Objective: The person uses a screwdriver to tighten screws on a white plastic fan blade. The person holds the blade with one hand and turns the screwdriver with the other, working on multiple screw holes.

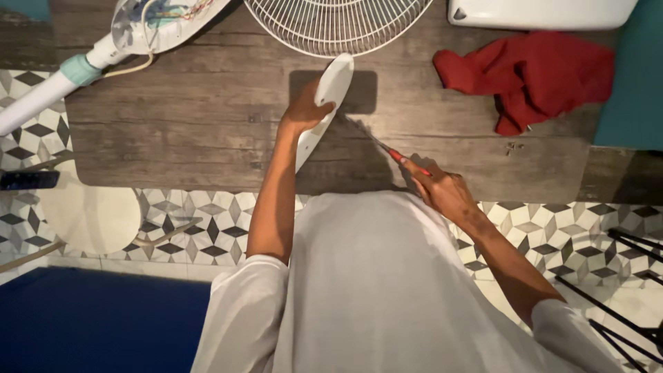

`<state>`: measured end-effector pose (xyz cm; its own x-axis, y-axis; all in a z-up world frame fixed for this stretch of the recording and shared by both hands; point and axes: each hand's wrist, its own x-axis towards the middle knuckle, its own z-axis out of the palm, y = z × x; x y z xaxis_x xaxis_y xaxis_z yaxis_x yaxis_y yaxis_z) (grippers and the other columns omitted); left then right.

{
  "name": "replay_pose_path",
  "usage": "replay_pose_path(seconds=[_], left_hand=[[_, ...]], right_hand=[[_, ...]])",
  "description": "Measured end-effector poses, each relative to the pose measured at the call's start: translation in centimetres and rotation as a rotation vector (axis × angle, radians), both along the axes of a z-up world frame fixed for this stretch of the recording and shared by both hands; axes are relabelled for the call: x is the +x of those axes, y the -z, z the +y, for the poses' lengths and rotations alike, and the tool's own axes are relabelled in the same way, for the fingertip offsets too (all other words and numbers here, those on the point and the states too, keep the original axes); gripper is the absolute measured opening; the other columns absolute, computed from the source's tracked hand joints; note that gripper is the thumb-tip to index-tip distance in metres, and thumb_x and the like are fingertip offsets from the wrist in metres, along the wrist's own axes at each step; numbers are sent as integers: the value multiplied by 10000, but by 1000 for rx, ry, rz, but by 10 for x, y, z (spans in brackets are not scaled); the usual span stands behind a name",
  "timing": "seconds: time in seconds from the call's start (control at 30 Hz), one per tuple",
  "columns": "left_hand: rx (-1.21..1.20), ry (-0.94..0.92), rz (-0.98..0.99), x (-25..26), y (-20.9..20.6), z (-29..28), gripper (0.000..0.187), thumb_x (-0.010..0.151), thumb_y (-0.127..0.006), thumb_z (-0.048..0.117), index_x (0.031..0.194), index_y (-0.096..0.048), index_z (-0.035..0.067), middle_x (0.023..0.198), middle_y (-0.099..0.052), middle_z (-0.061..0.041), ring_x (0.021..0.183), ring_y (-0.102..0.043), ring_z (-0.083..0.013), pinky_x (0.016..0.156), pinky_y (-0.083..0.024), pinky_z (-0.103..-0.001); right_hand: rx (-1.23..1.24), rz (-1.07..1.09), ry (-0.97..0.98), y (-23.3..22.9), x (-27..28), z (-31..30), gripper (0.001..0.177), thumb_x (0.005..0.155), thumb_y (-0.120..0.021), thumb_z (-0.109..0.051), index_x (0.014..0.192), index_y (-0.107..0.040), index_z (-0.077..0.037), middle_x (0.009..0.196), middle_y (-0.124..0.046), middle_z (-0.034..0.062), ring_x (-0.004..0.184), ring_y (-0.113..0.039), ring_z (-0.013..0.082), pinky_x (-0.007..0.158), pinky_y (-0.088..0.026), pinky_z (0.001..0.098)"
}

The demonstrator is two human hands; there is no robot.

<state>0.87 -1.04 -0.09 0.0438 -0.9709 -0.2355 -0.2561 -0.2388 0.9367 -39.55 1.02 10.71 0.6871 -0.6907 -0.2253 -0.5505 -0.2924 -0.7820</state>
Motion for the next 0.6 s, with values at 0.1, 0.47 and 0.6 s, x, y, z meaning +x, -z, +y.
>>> replay_pose_path(seconds=[0.1,0.47,0.6], left_hand=[[-133,-4,71,1,4,2,700,847,-739,73,1496,-480,30,1359,-667,-176,1275,-606,-256,1102,-446,-368],[-165,18,116,2,14,-3,705,833,-755,10,1490,-498,26,1352,-674,-156,1266,-603,-238,1108,-443,-365],[-83,-39,102,4,12,-4,697,828,-791,43,1468,-513,25,1311,-689,-156,1221,-624,-241,1076,-461,-365]], right_hand=[[11,-2,44,-5,2,-7,545,984,-742,-208,1505,-592,-153,837,-699,92,674,-583,197,621,-539,306],[670,-98,200,-16,20,-19,512,967,-684,-178,1469,-587,-141,850,-686,82,620,-561,118,536,-474,259],[94,41,2,-39,27,-7,527,944,-695,-176,1460,-588,-151,853,-696,90,612,-566,123,545,-475,272]])
